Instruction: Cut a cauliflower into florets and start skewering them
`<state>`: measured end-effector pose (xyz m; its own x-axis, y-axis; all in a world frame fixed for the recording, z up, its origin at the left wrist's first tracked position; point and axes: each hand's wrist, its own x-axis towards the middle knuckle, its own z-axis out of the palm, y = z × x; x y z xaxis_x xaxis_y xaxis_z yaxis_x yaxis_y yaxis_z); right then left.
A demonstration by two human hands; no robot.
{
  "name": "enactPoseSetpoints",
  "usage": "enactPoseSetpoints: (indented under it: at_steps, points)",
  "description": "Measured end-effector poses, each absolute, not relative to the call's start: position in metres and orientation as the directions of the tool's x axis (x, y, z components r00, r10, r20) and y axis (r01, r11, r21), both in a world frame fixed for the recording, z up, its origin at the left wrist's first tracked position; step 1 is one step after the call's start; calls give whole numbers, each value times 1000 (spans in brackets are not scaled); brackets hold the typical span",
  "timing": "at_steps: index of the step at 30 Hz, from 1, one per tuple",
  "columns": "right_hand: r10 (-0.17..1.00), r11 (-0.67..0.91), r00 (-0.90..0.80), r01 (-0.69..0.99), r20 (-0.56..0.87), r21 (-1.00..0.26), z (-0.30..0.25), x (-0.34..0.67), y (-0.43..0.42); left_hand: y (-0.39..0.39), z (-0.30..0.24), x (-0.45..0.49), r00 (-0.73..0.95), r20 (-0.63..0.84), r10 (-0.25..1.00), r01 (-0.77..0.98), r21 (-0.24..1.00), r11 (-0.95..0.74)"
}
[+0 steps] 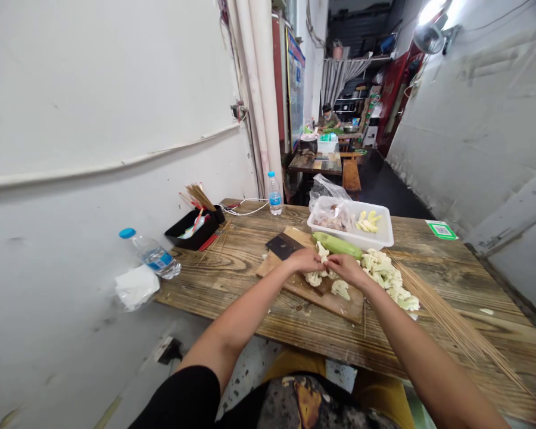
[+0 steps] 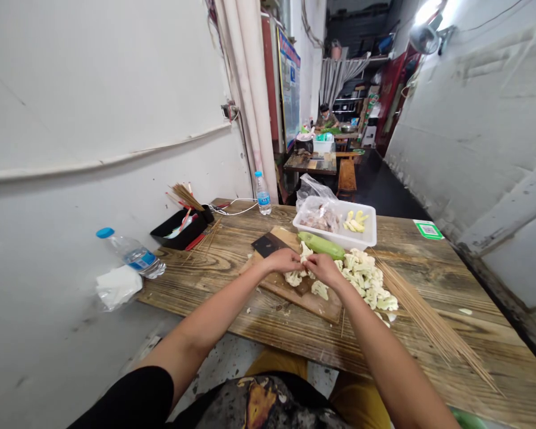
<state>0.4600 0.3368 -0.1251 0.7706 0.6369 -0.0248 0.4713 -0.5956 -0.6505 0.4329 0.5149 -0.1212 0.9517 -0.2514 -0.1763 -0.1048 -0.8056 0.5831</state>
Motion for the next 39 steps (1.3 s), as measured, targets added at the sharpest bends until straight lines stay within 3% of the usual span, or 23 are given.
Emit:
enactPoseSetpoints:
  at_steps: [5, 9, 11, 14, 17, 21, 24, 27, 33, 36, 39]
  points:
    - [556, -749, 831, 501, -2, -433, -125, 461, 329, 520, -121, 442, 916, -305, -259, -44, 567, -822]
    - [520, -779, 854, 489, 34, -393, -125, 461, 322, 539, -128, 446, 895, -349, -279, 19, 653, -757]
    - [535, -746, 843, 505, 62, -433, -125, 456, 325, 545, -136, 444, 897, -328, -298, 91, 795, -600]
    - [576, -652, 814, 517, 81, -556, -129, 442, 335, 549, -150, 439, 887, -333, -320, 282, 940, -194]
    - [614, -533, 786, 479, 71, -697, -134, 430, 346, 549, -159, 434, 852, -409, -328, 462, 881, 102]
    - [633, -430, 774, 383, 29, -818, -140, 423, 353, 551, -157, 428, 857, -400, -326, 479, 852, 213]
    - [575, -448, 818, 336, 21, -829, -144, 420, 360, 555, -152, 419, 915, -276, -294, 349, 908, 234]
    - [531, -494, 846, 360, 53, -791, -148, 417, 370, 565, -151, 406, 972, -156, -178, 196, 951, 239]
    - [601, -622, 796, 525, 76, -581, -150, 412, 380, 617, -154, 382, 952, -288, -100, 305, 910, 280]
    - [641, -686, 767, 591, 31, -424, -152, 408, 390, 642, -152, 381, 945, -320, -70, 325, 943, 67]
    - [632, -740, 775, 605, 3, -293, -153, 402, 408, 650, -147, 389, 977, -212, -37, 185, 916, -355]
